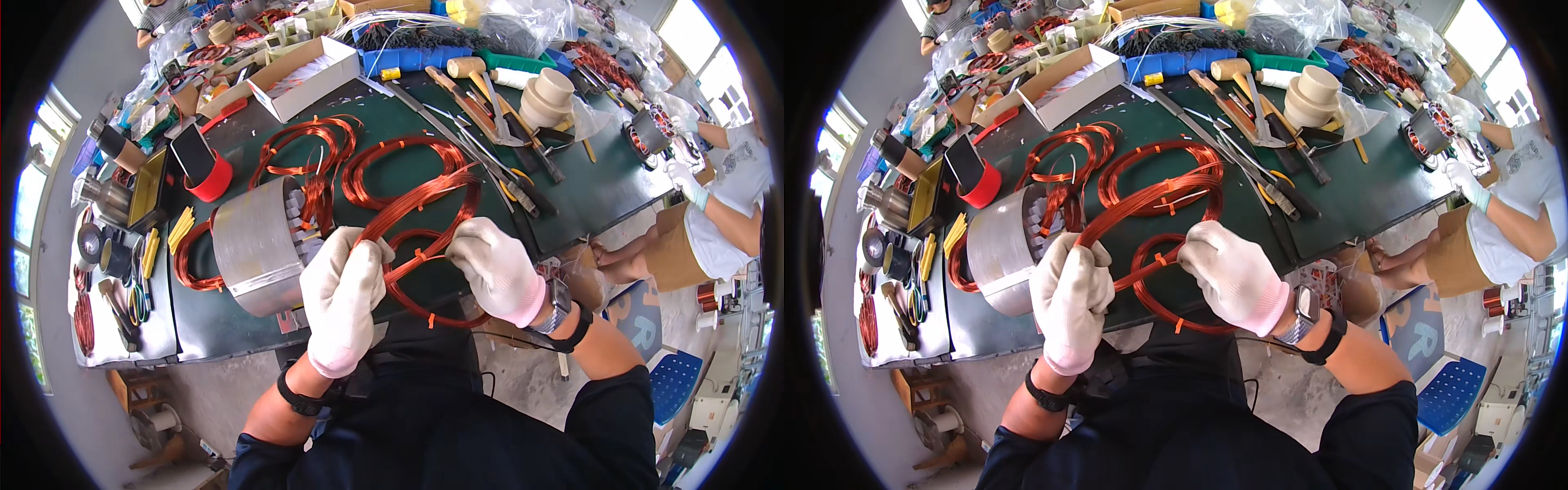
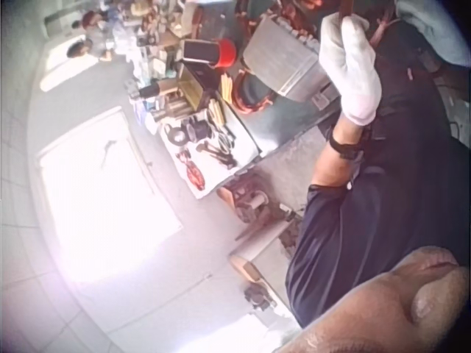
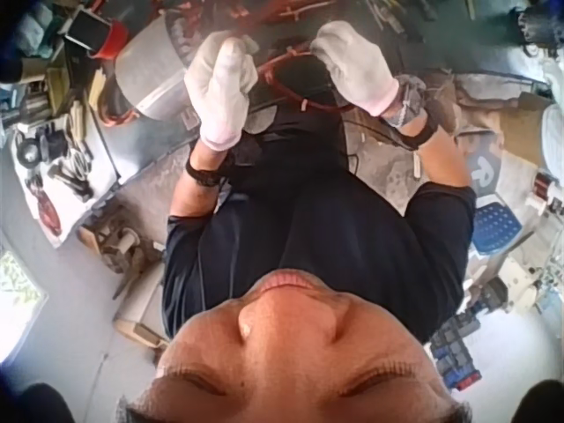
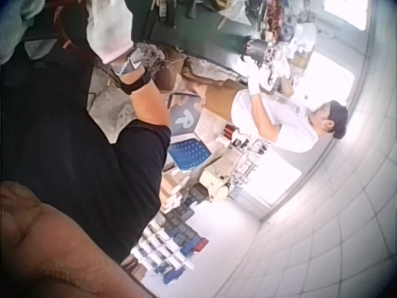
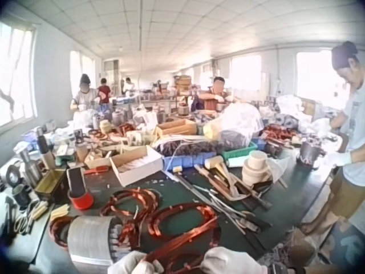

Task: Inserting and securing copper wire coils into the slots of a motor stator.

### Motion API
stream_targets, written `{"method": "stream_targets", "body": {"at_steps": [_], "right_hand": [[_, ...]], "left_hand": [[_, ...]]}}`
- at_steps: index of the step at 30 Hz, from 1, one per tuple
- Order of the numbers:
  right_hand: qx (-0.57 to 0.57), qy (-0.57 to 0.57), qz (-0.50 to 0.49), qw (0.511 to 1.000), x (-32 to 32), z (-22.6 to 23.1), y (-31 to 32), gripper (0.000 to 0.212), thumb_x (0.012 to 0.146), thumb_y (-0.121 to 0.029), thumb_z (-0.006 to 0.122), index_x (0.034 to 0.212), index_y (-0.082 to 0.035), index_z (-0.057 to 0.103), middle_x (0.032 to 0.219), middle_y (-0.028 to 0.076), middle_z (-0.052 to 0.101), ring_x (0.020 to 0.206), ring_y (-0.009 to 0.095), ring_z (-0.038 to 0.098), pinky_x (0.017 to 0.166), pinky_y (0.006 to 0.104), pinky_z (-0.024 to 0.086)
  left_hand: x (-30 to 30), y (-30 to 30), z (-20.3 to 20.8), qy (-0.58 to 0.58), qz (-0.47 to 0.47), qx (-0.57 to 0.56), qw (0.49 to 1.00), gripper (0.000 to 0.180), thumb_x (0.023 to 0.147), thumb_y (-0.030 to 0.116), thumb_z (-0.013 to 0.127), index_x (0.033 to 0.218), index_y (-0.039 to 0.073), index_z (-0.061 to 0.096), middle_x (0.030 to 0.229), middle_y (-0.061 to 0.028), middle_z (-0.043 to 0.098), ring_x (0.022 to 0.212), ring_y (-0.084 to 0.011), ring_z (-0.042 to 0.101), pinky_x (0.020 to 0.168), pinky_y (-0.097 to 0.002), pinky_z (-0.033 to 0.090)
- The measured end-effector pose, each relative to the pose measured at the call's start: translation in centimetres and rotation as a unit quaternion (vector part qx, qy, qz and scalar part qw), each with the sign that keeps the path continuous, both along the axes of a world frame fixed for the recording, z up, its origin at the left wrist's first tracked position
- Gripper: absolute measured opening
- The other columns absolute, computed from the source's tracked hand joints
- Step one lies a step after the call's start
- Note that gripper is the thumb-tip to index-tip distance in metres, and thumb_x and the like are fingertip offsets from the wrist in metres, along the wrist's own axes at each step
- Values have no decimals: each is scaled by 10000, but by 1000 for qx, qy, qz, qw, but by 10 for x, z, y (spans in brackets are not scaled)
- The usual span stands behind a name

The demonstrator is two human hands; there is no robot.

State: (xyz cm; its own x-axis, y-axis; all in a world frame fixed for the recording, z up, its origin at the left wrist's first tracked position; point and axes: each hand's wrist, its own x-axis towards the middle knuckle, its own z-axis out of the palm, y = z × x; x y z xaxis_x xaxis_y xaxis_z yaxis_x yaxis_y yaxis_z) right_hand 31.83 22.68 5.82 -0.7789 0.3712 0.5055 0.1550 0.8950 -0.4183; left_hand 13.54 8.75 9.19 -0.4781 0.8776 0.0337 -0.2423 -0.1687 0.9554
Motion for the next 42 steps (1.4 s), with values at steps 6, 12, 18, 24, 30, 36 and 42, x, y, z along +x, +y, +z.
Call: {"method": "stream_targets", "body": {"at_steps": [6, 12, 18, 24, 30, 36, 42], "right_hand": [[-115, -91, 39, 988, -16, -4, 14, 189, 918, -143, 718, 1097, -87, 704, 1092, 108, 600, 923, 318, 672, 778, 412, 567], [-223, -132, 41, 965, -26, -3, 21, 165, 952, -180, 630, 927, -37, 709, 907, 171, 687, 858, 374, 672, 797, 462, 544], [-190, -142, 25, 971, -24, -14, 22, 177, 972, -176, 606, 1055, -44, 690, 920, 179, 695, 889, 385, 681, 802, 463, 544], [-237, -249, 125, 931, -26, -14, 35, 221, 988, -224, 596, 1056, -59, 727, 942, 149, 727, 883, 328, 701, 821, 420, 549], [-91, -178, 72, 977, -26, -19, 18, 133, 942, -160, 634, 931, -41, 692, 880, 120, 683, 846, 278, 701, 739, 418, 557], [99, -150, -17, 984, -25, -12, 0, 96, 837, -108, 689, 885, -64, 619, 1016, 107, 578, 884, 297, 669, 683, 411, 566], [57, -64, -33, 996, -4, -18, 0, 131, 794, -49, 723, 923, -65, 705, 935, 108, 606, 869, 315, 664, 709, 408, 570]], "left_hand": [[7, -2, 6, 104, -30, 5, 994, 245, 1080, 182, 534, 1009, -47, 584, 702, 41, 475, 557, -13, 359, 525, -219, 304], [7, -6, -6, 148, -45, 7, 988, 293, 1062, 263, 609, 1004, -24, 627, 712, 68, 500, 610, -1, 394, 559, -201, 315], [7, -7, 0, 186, -57, 2, 981, 291, 1050, 241, 607, 1016, -45, 655, 730, 52, 540, 641, -4, 424, 584, -204, 350], [9, -9, -2, 184, -56, -22, 981, 250, 1029, 200, 597, 1002, -39, 663, 749, 44, 561, 657, -11, 429, 596, -206, 369], [8, -3, -3, 224, -41, 10, 974, 263, 1040, 215, 592, 1010, -40, 651, 765, 21, 569, 641, -14, 425, 586, -211, 365], [6, -1, 4, -51, 1, 46, 998, 252, 1103, 198, 504, 980, -18, 543, 639, 58, 387, 510, -25, 283, 492, -235, 266], [9, 4, 2, -138, 22, 76, 987, 256, 1114, 233, 511, 991, 11, 544, 621, 56, 364, 494, -37, 272, 483, -250, 270]]}}
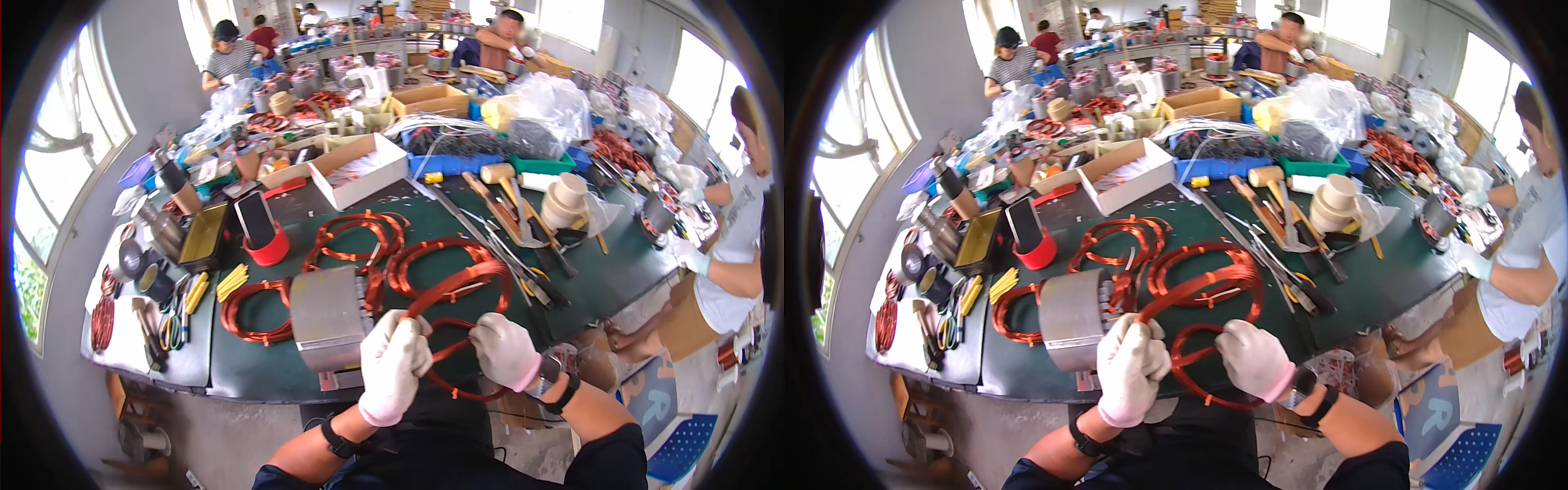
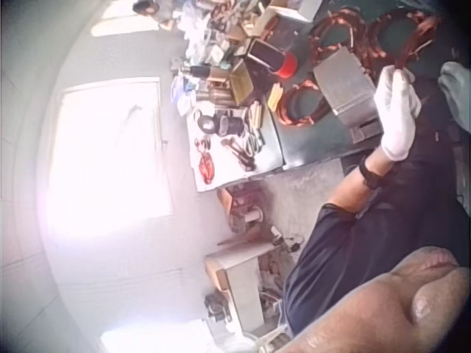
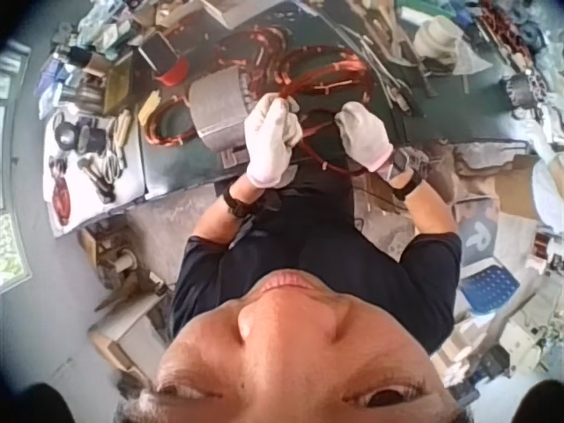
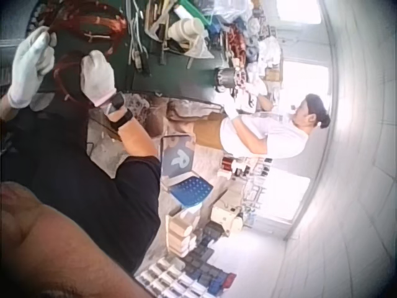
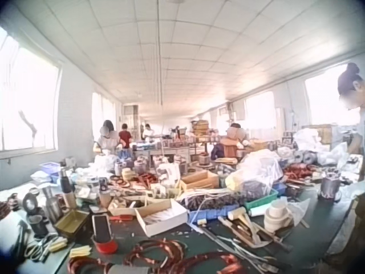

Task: Inserting and securing copper wire coils into the slots of a motor stator.

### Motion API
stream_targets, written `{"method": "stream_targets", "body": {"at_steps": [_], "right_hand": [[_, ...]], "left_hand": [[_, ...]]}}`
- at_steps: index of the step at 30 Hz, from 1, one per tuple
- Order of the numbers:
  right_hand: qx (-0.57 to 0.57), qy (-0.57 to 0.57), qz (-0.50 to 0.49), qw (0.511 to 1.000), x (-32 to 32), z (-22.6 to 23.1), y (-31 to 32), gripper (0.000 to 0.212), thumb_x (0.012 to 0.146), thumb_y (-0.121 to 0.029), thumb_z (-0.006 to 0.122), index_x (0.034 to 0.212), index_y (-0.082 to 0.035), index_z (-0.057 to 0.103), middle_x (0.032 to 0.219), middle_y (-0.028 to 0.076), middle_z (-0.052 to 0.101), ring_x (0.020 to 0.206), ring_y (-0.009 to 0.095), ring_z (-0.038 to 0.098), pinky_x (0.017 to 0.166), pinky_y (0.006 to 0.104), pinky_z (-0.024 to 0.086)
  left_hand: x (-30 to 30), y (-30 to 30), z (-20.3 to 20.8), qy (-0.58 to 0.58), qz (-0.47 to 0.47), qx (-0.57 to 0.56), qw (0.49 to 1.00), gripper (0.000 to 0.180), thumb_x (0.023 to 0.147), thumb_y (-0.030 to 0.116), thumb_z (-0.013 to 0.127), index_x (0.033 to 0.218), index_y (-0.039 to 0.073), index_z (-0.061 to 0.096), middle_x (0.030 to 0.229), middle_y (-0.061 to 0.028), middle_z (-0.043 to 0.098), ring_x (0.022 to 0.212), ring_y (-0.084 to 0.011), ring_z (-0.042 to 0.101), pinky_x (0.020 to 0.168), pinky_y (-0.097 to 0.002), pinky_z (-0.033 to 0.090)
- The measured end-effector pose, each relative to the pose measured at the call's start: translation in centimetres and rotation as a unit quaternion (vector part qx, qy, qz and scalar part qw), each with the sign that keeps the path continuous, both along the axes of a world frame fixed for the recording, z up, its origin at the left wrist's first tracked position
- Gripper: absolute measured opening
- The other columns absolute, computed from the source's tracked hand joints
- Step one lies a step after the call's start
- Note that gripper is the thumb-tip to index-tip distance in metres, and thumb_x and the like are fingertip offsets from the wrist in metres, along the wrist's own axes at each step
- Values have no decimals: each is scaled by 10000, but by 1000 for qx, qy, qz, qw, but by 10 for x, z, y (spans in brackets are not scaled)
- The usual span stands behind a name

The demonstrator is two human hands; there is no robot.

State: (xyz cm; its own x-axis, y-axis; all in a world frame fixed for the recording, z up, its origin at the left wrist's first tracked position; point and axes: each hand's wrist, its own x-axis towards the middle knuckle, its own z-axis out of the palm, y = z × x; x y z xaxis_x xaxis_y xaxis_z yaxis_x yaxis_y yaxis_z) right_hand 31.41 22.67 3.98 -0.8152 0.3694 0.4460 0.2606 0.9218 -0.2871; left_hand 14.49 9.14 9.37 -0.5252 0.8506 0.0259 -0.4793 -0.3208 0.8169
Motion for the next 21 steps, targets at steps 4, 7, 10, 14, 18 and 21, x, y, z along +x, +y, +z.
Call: {"method": "stream_targets", "body": {"at_steps": [4, 7, 10, 14, 18, 21], "right_hand": [[-59, 80, -20, 995, 2, 7, -8, 107, 833, -1, 723, 917, -52, 679, 974, 137, 612, 826, 349, 680, 702, 423, 576], [-85, 107, 9, 991, 8, 12, -8, 114, 851, 16, 709, 938, -48, 672, 998, 138, 610, 842, 355, 680, 714, 435, 574], [-112, 54, 45, 991, 6, 20, -1, 118, 867, 7, 708, 962, -50, 665, 1026, 141, 613, 837, 361, 676, 714, 436, 570], [-128, -106, 93, 982, 5, 18, 19, 82, 943, -97, 670, 1011, -51, 673, 1059, 132, 628, 979, 347, 665, 808, 417, 564], [-193, -86, 114, 971, -2, 29, 18, 105, 932, -103, 673, 1023, -57, 695, 1021, 108, 643, 982, 336, 646, 886, 418, 542], [-191, -96, 100, 972, -2, 21, 22, 109, 902, -103, 686, 1003, -62, 696, 995, 98, 648, 977, 317, 649, 867, 398, 543]], "left_hand": [[4, -2, -4, 20, -14, -3, 1000, 238, 1123, 193, 482, 1007, -5, 548, 620, 53, 374, 498, -34, 269, 492, -249, 278], [3, -6, -2, 8, -17, -2, 1000, 236, 1117, 180, 484, 1011, -20, 551, 627, 49, 381, 505, -31, 275, 495, -243, 281], [7, -7, -6, 75, -50, -17, 996, 213, 1086, 148, 508, 1023, -44, 574, 657, 43, 439, 535, -26, 323, 509, -233, 303], [10, -8, -14, 171, -61, -36, 983, 200, 1062, 166, 565, 1027, -23, 619, 724, 50, 499, 605, -16, 393, 550, -221, 332], [8, -13, -7, 305, -53, -56, 949, 236, 1057, 211, 579, 1072, -11, 657, 789, 42, 566, 686, -16, 441, 618, -210, 391], [7, -14, -4, 335, -53, -78, 937, 242, 1055, 170, 593, 1123, -44, 683, 873, -152, 664, 742, -182, 631, 714, -306, 509]]}}
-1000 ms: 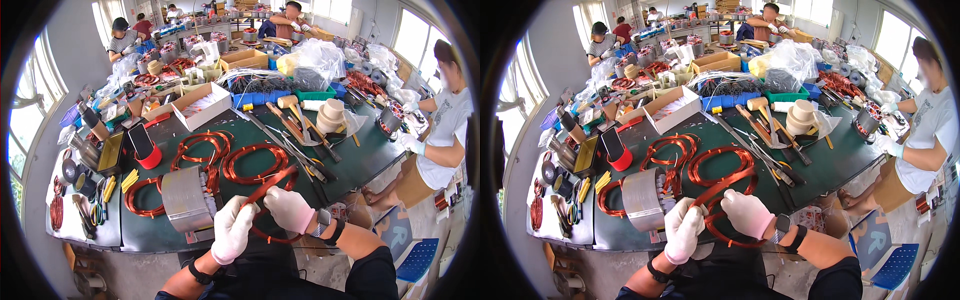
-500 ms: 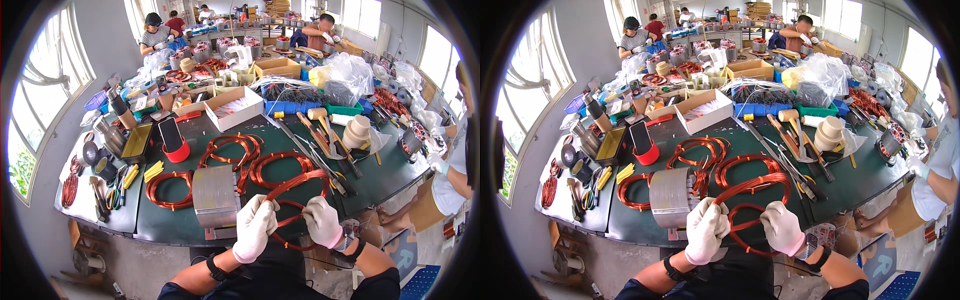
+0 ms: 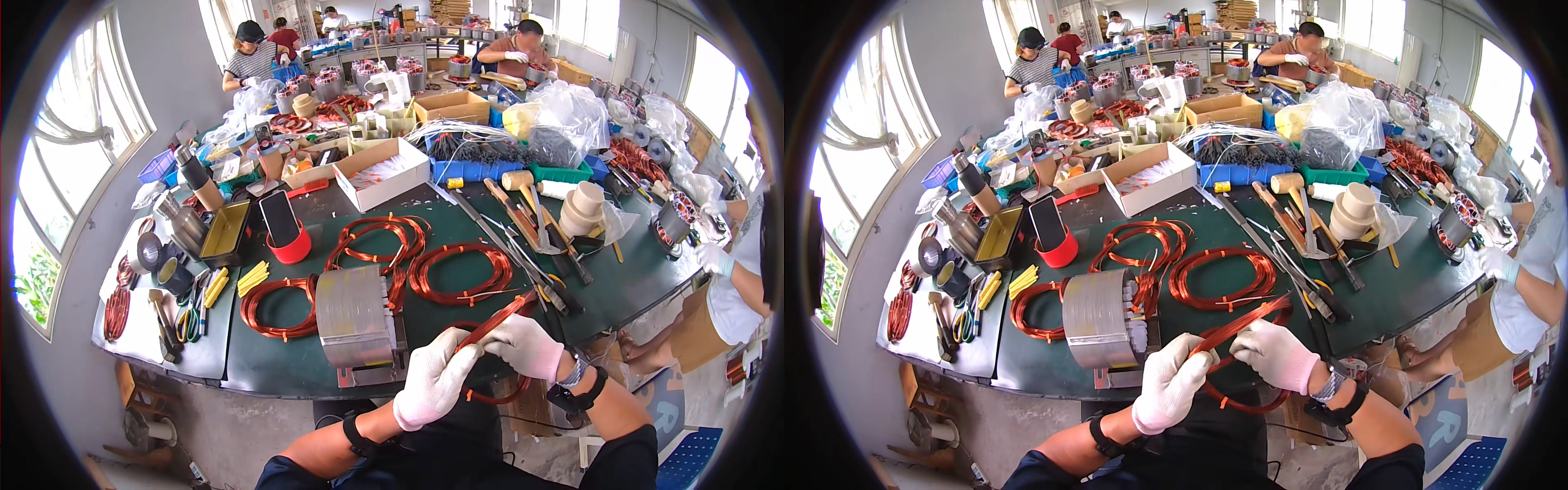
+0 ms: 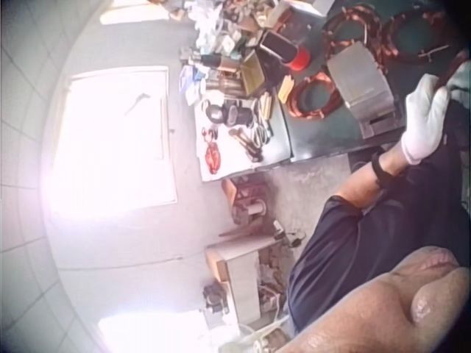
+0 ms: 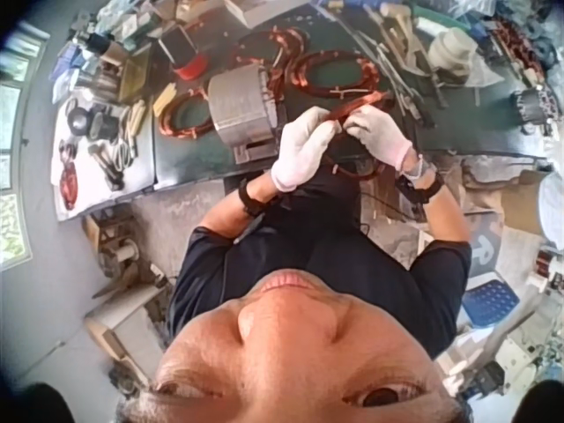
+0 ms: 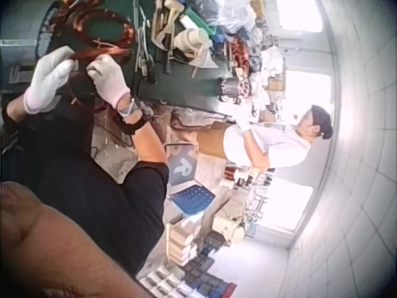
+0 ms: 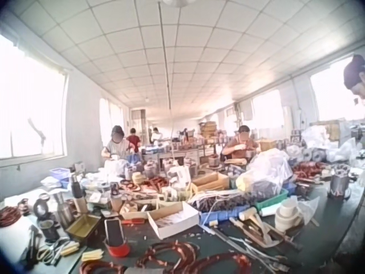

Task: Inserting and securing copper wire coils into the slots of a motor stator.

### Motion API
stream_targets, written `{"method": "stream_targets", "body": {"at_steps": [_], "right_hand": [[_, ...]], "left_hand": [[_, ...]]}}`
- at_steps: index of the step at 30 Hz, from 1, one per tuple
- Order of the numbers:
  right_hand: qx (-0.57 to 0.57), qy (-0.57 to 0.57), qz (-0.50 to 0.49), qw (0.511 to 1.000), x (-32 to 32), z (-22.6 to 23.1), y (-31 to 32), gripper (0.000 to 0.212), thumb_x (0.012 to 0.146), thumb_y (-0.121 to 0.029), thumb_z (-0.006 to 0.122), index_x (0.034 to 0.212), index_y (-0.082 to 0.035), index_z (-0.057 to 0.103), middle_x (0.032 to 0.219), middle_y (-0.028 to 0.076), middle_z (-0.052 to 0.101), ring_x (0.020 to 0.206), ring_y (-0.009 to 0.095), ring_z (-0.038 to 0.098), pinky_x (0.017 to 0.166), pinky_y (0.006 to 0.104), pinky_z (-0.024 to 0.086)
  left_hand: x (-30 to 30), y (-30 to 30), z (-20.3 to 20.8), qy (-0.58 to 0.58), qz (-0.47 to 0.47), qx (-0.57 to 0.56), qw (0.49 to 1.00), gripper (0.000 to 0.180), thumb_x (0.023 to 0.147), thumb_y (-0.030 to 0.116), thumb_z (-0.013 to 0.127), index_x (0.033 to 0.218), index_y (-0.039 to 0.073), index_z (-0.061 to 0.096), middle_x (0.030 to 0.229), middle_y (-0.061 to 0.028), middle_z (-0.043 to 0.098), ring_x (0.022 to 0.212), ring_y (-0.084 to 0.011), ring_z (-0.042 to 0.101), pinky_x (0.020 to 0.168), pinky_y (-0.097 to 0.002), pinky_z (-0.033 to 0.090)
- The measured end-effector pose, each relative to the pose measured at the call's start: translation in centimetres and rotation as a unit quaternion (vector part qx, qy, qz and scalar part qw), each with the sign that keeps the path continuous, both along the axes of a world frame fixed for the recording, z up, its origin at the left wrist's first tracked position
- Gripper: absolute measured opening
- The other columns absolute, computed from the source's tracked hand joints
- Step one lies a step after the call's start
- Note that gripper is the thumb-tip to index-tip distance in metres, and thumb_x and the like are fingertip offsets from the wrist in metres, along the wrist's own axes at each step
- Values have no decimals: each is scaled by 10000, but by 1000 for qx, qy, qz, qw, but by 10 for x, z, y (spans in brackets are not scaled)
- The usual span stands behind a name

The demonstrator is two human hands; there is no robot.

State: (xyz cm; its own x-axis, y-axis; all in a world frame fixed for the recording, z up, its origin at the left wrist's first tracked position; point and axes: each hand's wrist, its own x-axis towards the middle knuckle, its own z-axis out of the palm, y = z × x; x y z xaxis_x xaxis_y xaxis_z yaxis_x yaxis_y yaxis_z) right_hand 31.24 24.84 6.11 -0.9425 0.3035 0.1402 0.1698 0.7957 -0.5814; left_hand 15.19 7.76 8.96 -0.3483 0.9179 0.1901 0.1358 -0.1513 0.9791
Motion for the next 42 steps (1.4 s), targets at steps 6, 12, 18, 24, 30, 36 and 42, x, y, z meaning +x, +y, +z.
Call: {"method": "stream_targets", "body": {"at_steps": [6, 12, 18, 24, 30, 36, 42], "right_hand": [[200, -16, 18, 979, -2, -3, -11, 38, 848, -71, 667, 883, -57, 659, 916, 89, 641, 912, 275, 650, 788, 359, 557], [254, 26, -11, 967, -12, -34, -1, 77, 823, -69, 644, 890, -36, 625, 885, 123, 606, 858, 316, 641, 766, 413, 550], [5, 181, -163, 970, -31, -32, 9, 27, 920, -19, 630, 937, 1, 628, 928, 153, 635, 893, 365, 649, 780, 425, 530], [-37, 241, -144, 959, 8, 2, -8, 49, 941, -72, 665, 968, -32, 670, 838, 123, 661, 789, 332, 678, 710, 398, 545], [-27, 160, -299, 940, 98, 2, -2, 143, 896, 7, 623, 1000, -4, 720, 906, 142, 708, 821, 260, 724, 765, 351, 567], [53, -22, -496, 866, 236, -37, 41, 168, 883, -111, 605, 906, 11, 718, 945, 156, 714, 875, 335, 705, 821, 414, 556], [166, -114, -520, 830, 265, -52, 54, 199, 908, -180, 632, 983, -13, 709, 966, 162, 720, 950, 396, 677, 887, 480, 529]], "left_hand": [[1, 2, -5, -88, -11, 12, 996, 236, 1053, 200, 570, 1060, -17, 663, 790, 30, 573, 664, -29, 465, 606, -234, 406], [5, 5, -1, 148, -29, 54, 987, 215, 1033, 191, 598, 1037, -8, 680, 844, -100, 706, 685, -195, 670, 665, -326, 535], [16, 8, 0, 286, -55, 121, 949, 147, 975, 124, 654, 1009, -19, 661, 822, -157, 717, 696, -304, 732, 633, -370, 561], [1, 10, 4, -164, 38, 85, 982, 320, 1081, 294, 598, 1090, -21, 548, 682, 32, 411, 515, -52, 329, 471, -248, 291], [-12, 10, 14, -253, 72, 127, 956, 248, 1090, 227, 569, 1122, -19, 558, 761, -4, 510, 514, -35, 337, 493, -248, 304], [-28, 13, 17, -239, 55, 149, 958, 233, 1123, 221, 522, 1181, 5, 589, 785, 21, 527, 513, -25, 304, 490, -246, 298], [-24, 14, 33, -205, 75, 132, 967, 262, 1137, 284, 497, 1065, 44, 574, 642, 86, 285, 513, -32, 235, 508, -249, 239]]}}
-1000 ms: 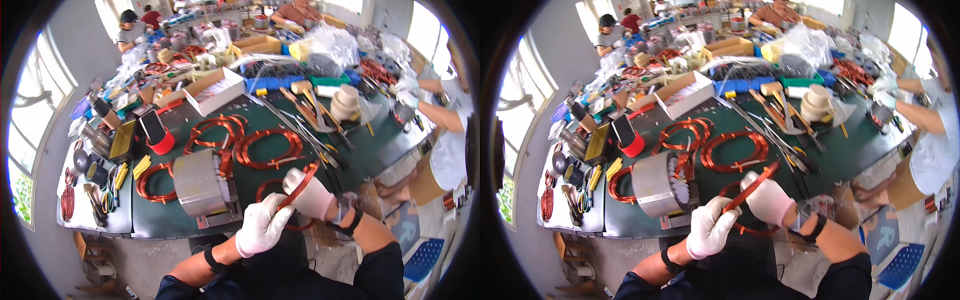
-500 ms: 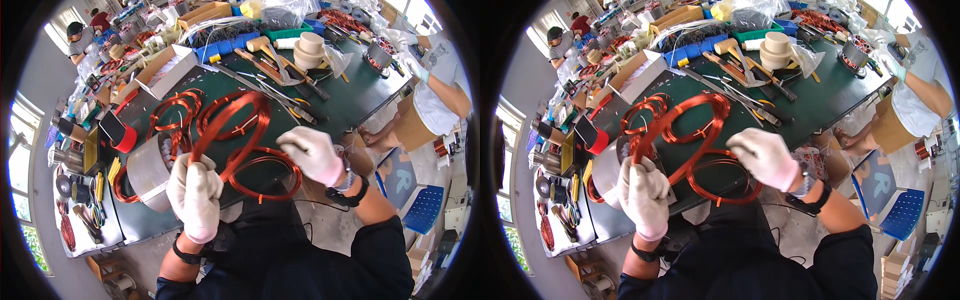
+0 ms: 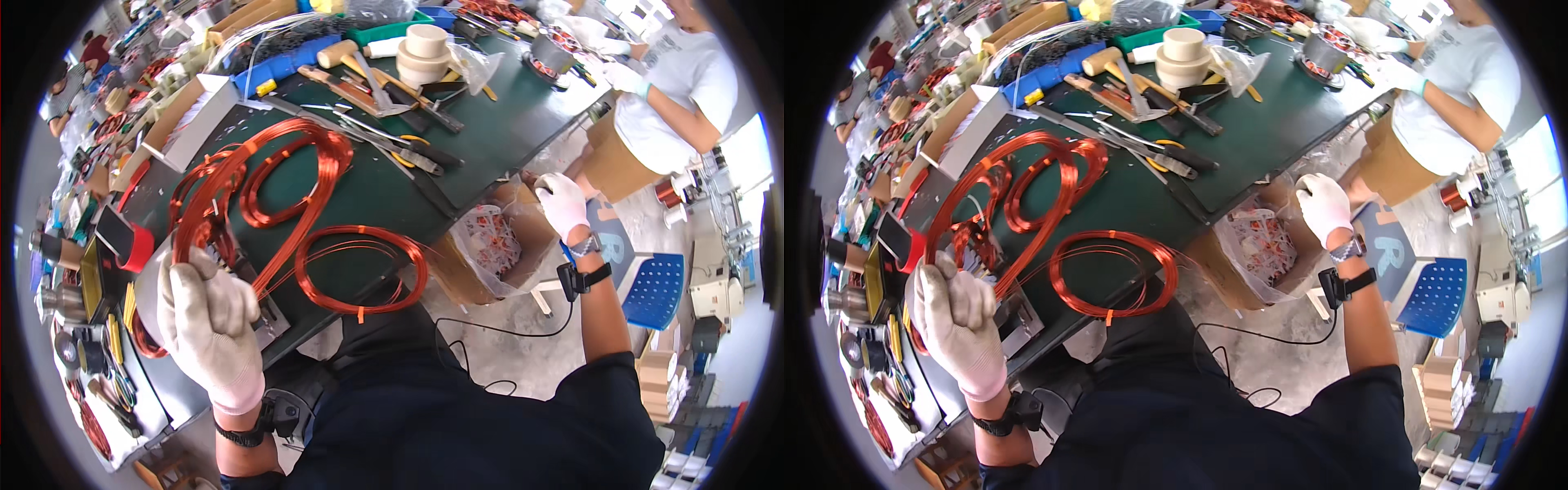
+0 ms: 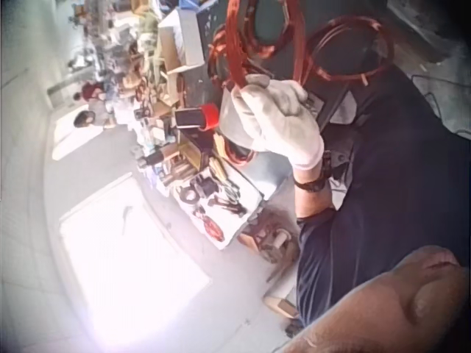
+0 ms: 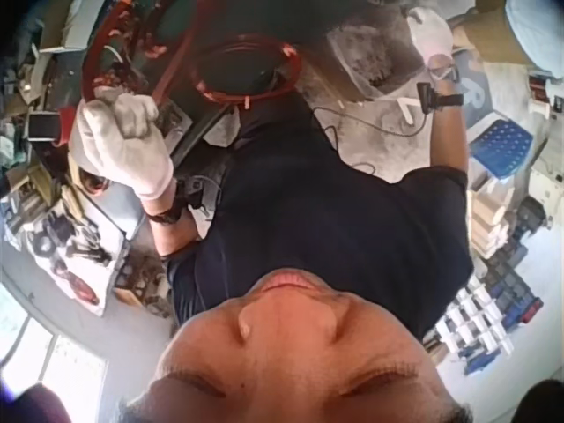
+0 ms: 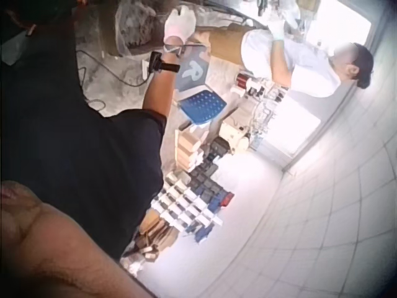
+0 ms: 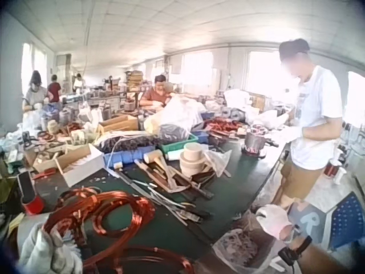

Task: Inserting and securing copper wire coils into the slots of a motor stator.

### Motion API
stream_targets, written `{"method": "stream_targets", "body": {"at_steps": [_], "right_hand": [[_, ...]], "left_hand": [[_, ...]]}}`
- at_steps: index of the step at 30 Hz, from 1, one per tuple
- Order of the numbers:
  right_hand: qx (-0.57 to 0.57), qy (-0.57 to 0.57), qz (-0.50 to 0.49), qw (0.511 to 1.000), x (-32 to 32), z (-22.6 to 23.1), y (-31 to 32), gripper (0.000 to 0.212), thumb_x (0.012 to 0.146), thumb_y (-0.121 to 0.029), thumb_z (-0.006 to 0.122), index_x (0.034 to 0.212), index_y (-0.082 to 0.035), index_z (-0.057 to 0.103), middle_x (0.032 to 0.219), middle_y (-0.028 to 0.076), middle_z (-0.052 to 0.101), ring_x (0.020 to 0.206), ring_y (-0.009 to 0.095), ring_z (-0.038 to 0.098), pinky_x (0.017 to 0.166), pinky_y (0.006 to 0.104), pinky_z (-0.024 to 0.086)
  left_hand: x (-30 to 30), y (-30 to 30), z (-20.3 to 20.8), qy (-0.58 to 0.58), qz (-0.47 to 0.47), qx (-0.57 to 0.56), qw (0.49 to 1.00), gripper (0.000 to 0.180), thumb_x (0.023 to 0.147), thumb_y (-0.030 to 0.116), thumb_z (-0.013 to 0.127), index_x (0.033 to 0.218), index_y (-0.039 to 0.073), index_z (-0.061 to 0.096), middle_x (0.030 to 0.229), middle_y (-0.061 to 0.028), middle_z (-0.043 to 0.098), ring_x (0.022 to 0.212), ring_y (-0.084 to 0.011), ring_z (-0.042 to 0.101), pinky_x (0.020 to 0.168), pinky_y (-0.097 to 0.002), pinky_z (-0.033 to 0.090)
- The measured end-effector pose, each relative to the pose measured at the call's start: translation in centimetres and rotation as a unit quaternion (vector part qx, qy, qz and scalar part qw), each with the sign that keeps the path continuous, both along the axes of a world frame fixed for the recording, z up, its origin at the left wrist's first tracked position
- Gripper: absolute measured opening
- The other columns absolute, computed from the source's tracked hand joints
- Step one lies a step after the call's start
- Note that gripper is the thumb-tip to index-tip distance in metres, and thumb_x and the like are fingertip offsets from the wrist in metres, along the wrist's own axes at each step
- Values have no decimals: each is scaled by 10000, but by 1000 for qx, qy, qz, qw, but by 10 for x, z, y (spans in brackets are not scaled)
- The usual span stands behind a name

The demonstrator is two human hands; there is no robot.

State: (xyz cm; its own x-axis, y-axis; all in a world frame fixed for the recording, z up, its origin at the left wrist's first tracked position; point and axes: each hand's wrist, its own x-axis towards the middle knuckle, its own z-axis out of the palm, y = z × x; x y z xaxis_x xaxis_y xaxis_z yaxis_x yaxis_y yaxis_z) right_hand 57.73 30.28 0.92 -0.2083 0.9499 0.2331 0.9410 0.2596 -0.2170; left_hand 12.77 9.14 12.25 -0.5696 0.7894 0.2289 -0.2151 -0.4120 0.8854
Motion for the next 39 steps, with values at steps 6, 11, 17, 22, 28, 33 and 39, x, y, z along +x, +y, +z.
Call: {"method": "stream_targets", "body": {"at_steps": [6, 11, 17, 22, 28, 33, 39], "right_hand": [[24, 213, 245, 946, -144, 86, -54, 260, 878, -131, 747, 1112, -21, 724, 1027, 161, 732, 951, 349, 717, 895, 413, 574], [224, 206, 466, 831, -266, 136, -65, 539, 782, -148, 825, 1281, -61, 642, 1264, 137, 651, 1154, 365, 634, 1007, 465, 516], [153, 302, 577, 743, -320, 148, -49, 388, 869, -126, 756, 1249, -136, 680, 930, 80, 708, 810, 297, 700, 703, 396, 549], [192, 179, 516, 815, -321, 160, -71, 278, 905, -153, 710, 1183, -154, 722, 935, 61, 705, 805, 252, 724, 658, 350, 576], [152, 233, 518, 809, -321, 162, -73, 294, 881, -127, 710, 1175, -121, 715, 970, 86, 713, 818, 276, 719, 691, 381, 573], [115, 302, 497, 805, -325, 158, -70, 265, 868, -144, 710, 1125, -79, 714, 950, 89, 703, 808, 296, 700, 708, 408, 563], [116, 276, 568, 767, -319, 114, -96, 354, 857, -163, 782, 1175, -36, 692, 1035, 130, 698, 925, 363, 678, 839, 444, 550]], "left_hand": [[1, 4, 10, 25, -39, -4, 999, 238, 1129, 210, 490, 1160, -4, 591, 654, 40, 390, 499, -65, 329, 530, -282, 405], [-14, 7, 29, 57, -87, -65, 992, 281, 1109, 270, 541, 1007, 12, 590, 584, 78, 332, 459, -35, 260, 467, -226, 306], [-29, 0, 49, 272, -73, -135, 950, 198, 1004, 140, 692, 1125, -11, 653, 719, -26, 616, 613, -55, 550, 567, -247, 442], [-43, 4, 31, 632, 192, -77, 747, 203, 925, 44, 699, 1124, 16, 672, 888, -162, 700, 775, -316, 698, 731, -347, 546], [-42, 0, 37, 729, 224, -133, 633, 122, 927, 82, 693, 1017, 43, 621, 801, -159, 681, 717, -329, 684, 666, -420, 529], [-41, 1, 43, 645, 142, -224, 717, 139, 953, 103, 688, 1019, 36, 585, 733, -169, 662, 698, -374, 673, 644, -449, 520], [-43, -2, 41, 650, 128, -193, 724, 168, 966, 90, 675, 1084, 23, 576, 781, -208, 667, 734, -403, 674, 644, -457, 513]]}}
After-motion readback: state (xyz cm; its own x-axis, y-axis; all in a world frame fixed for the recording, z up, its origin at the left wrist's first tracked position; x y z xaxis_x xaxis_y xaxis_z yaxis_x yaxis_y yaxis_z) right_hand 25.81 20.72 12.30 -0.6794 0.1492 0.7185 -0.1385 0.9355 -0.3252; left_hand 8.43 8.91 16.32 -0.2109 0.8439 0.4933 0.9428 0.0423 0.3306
